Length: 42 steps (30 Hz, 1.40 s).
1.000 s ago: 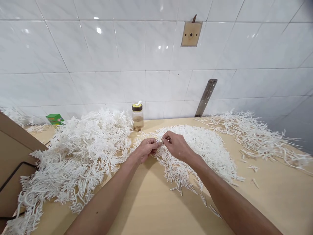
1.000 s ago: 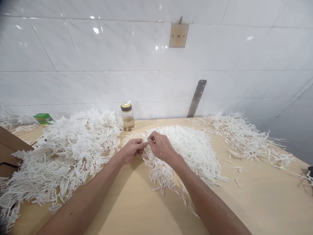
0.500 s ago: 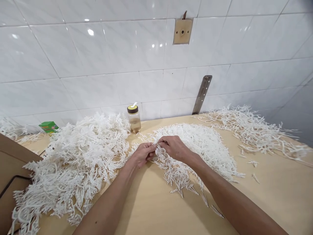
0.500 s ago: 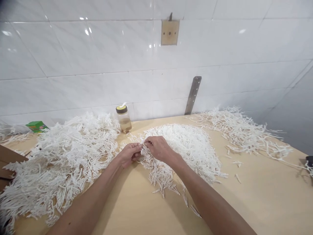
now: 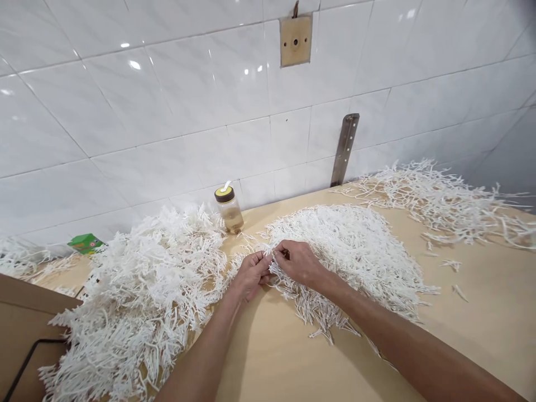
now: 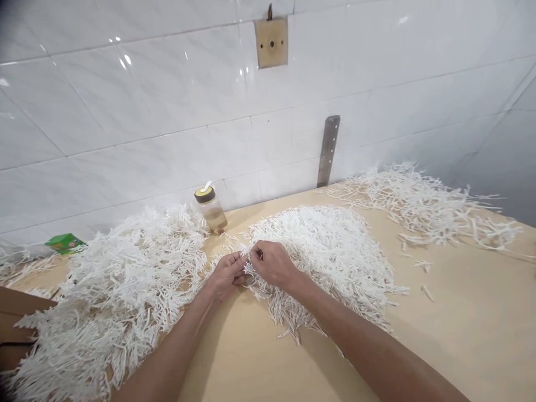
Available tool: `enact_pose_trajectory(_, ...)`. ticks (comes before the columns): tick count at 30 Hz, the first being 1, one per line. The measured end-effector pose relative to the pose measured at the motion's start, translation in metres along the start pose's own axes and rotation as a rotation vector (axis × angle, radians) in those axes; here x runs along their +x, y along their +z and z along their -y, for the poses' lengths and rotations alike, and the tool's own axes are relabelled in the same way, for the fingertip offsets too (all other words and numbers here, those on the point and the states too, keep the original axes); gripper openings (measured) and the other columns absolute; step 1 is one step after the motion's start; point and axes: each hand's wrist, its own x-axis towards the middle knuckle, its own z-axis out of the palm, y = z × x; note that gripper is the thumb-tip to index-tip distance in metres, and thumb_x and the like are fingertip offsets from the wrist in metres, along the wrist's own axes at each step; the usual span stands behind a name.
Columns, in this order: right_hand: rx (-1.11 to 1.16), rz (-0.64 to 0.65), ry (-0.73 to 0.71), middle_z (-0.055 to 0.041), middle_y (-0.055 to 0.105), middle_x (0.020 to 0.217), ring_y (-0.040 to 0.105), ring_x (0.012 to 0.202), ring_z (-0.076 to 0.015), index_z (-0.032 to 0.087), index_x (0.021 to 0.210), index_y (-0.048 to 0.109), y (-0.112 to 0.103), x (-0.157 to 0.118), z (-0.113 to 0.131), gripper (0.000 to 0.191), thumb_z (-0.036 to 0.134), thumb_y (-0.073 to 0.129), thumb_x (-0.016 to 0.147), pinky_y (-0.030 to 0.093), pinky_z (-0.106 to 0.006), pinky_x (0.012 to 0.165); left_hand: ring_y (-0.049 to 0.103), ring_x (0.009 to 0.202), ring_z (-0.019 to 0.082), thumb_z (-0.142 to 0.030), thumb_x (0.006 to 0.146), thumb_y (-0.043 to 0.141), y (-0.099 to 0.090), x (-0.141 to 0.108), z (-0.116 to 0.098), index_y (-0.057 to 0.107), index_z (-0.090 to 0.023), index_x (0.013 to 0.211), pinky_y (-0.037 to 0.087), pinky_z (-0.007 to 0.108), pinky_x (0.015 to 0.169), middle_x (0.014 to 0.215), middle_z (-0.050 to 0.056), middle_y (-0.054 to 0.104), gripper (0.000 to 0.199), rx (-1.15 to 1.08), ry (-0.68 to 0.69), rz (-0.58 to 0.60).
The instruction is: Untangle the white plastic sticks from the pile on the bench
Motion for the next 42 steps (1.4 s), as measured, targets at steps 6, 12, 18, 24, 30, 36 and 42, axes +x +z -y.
enact_pose_trajectory(6,-0.109,-0.101,-0.085,-0.0052,0.066,0.076,0.054,0.064,-0.0148,0.017,0.076,0.062,0.002,0.0,0.002,0.014,0.014,0.05,0.084,0.039,-0.026,0.06,0.024,0.046,0.002,-0.051,0.068,0.078,-0.005,-0.003,0.001,0.054,-0.013,0.071,0.02,0.016,0.042,0.056,-0.008,0.035,0.045,0.027,0.006,-0.006)
enact_pose_trajectory(12,-0.064,-0.168,-0.032,-0.004,0.063,0.075,0.055,0.064,-0.0151,0.018,0.079,0.059,-0.025,0.013,-0.022,0.011,0.015,0.051,0.086,0.043,-0.028,0.063,0.026,0.046,0.002,-0.047,0.071,0.078,-0.015,-0.01,-0.002,0.048,-0.015,0.068,0.02,0.016,0.042,0.058,-0.008,0.034,0.044,-0.017,-0.053,-0.003)
enact_pose_trajectory(18,0.233,0.065,0.033,-0.0037,0.07,0.089,0.062,0.072,-0.0152,0.02,0.091,0.068,-0.015,0.005,-0.009,0.013,0.027,0.059,0.085,0.048,-0.027,0.065,0.024,0.046,0.002,-0.044,0.068,0.081,-0.012,-0.009,-0.005,0.049,-0.015,0.071,0.018,0.016,0.042,0.058,-0.008,0.033,0.043,-0.167,-0.018,-0.058)
enact_pose_trajectory(24,0.368,0.067,0.08,-0.0034,0.071,0.081,0.062,0.07,-0.0161,0.019,0.098,0.07,0.009,-0.007,0.0,0.024,0.035,0.054,0.09,0.049,-0.027,0.063,0.029,0.043,0.004,-0.051,0.074,0.074,-0.009,-0.008,0.003,0.049,-0.017,0.074,0.019,0.018,0.042,0.05,-0.008,0.037,0.042,-0.068,-0.016,-0.057)
enact_pose_trajectory(30,0.346,-0.001,0.044,-0.0034,0.07,0.081,0.062,0.07,-0.0162,0.02,0.091,0.069,0.016,-0.008,-0.01,0.022,0.037,0.056,0.09,0.049,-0.028,0.065,0.029,0.041,0.004,-0.055,0.075,0.071,-0.005,-0.009,0.007,0.049,-0.017,0.074,0.022,0.019,0.042,0.048,-0.009,0.036,0.043,0.033,0.03,-0.138)
enact_pose_trajectory(36,0.412,0.049,0.091,-0.0021,0.067,0.074,0.059,0.064,-0.0144,0.018,0.088,0.065,0.015,-0.007,-0.009,0.021,0.036,0.057,0.088,0.047,-0.025,0.058,0.029,0.042,0.003,-0.054,0.07,0.075,-0.002,-0.008,0.006,0.051,-0.016,0.072,0.022,0.017,0.042,0.049,-0.008,0.036,0.045,0.033,0.018,-0.17)
enact_pose_trajectory(42,0.495,0.133,0.154,0.0005,0.064,0.066,0.055,0.056,-0.0122,0.018,0.092,0.069,0.011,-0.006,-0.01,0.023,0.037,0.058,0.087,0.045,-0.024,0.052,0.027,0.041,0.002,-0.051,0.07,0.076,-0.004,-0.007,0.005,0.05,-0.016,0.071,0.021,0.017,0.041,0.049,-0.009,0.034,0.044,-0.049,-0.009,-0.152)
